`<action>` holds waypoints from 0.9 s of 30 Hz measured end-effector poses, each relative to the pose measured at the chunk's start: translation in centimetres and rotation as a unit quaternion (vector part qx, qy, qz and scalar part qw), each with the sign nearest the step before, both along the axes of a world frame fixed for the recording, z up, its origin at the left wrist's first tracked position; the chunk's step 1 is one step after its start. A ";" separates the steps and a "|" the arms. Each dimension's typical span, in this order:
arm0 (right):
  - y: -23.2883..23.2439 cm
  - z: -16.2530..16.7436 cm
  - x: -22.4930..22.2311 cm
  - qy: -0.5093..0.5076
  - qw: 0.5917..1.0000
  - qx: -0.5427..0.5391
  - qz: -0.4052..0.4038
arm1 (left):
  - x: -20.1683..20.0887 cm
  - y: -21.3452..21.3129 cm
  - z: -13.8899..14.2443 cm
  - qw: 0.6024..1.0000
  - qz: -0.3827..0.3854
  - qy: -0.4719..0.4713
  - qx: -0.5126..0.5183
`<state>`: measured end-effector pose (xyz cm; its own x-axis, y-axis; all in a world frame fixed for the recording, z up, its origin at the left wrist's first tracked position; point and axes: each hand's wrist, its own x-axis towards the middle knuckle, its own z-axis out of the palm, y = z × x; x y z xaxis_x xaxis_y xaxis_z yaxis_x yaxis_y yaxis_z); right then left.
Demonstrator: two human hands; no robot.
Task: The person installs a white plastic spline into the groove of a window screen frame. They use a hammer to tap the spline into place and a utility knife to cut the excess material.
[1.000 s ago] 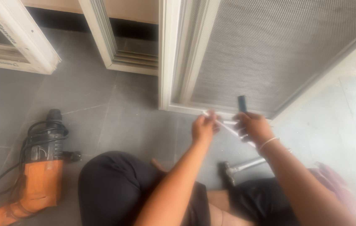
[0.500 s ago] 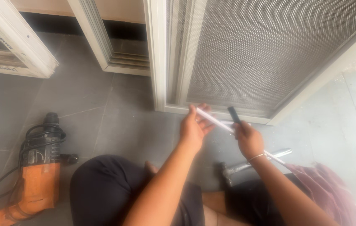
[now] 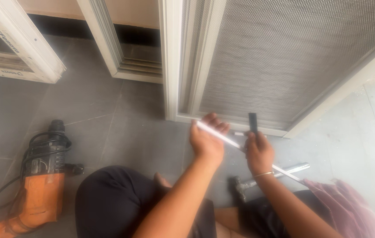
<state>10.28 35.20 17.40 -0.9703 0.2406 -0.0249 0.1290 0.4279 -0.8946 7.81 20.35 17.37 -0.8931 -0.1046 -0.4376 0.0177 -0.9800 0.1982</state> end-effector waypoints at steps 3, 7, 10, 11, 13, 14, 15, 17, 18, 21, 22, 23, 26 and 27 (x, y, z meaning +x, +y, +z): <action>-0.5 0.6 -0.6 -0.063 0.992 -0.103 -0.039 | 0.7 0.9 -0.3 0.994 0.034 0.077 -0.073; -0.6 2.7 -1.7 -0.092 0.992 -0.089 -0.005 | 0.7 1.3 -0.4 0.948 0.025 0.047 -0.314; -0.3 6.4 -3.1 0.086 0.978 0.146 0.124 | 0.8 1.5 0.0 0.887 0.005 -0.005 -0.462; -0.2 8.0 -3.7 0.168 0.937 0.254 0.174 | 1.0 1.7 0.2 0.865 -0.002 -0.009 -0.501; -0.5 11.2 -5.3 0.288 0.825 0.396 0.284 | 1.2 1.7 0.3 0.809 0.062 0.025 -0.583; -0.8 12.6 -6.0 0.341 0.750 0.460 0.332 | 1.3 1.9 0.4 0.777 0.094 0.043 -0.620; -1.4 13.7 -6.5 0.377 0.713 0.473 0.355 | 1.3 2.0 0.4 0.777 0.093 0.040 -0.621; -2.9 15.2 -7.2 0.444 0.631 0.495 0.399 | 1.4 2.2 0.5 0.777 0.090 0.034 -0.623; -3.6 15.6 -7.4 0.447 0.620 0.498 0.410 | 1.4 2.3 0.5 0.762 0.099 0.037 -0.639; -5.2 16.0 -7.6 0.446 0.603 0.494 0.440 | 1.8 2.3 1.2 0.752 0.099 0.037 -0.650; -5.6 16.1 -7.5 0.440 0.607 0.488 0.448 | 2.2 2.2 1.7 0.773 0.081 0.033 -0.628; -6.0 16.2 -7.5 0.435 0.610 0.481 0.455 | 2.6 2.0 2.3 0.794 0.063 0.030 -0.604; -7.8 16.4 -6.5 0.451 0.610 0.405 0.510 | 5.2 0.4 4.1 0.803 0.063 0.033 -0.592; -8.7 16.6 -6.1 0.463 0.603 0.388 0.521 | 5.9 -0.5 4.7 0.798 0.079 0.015 -0.597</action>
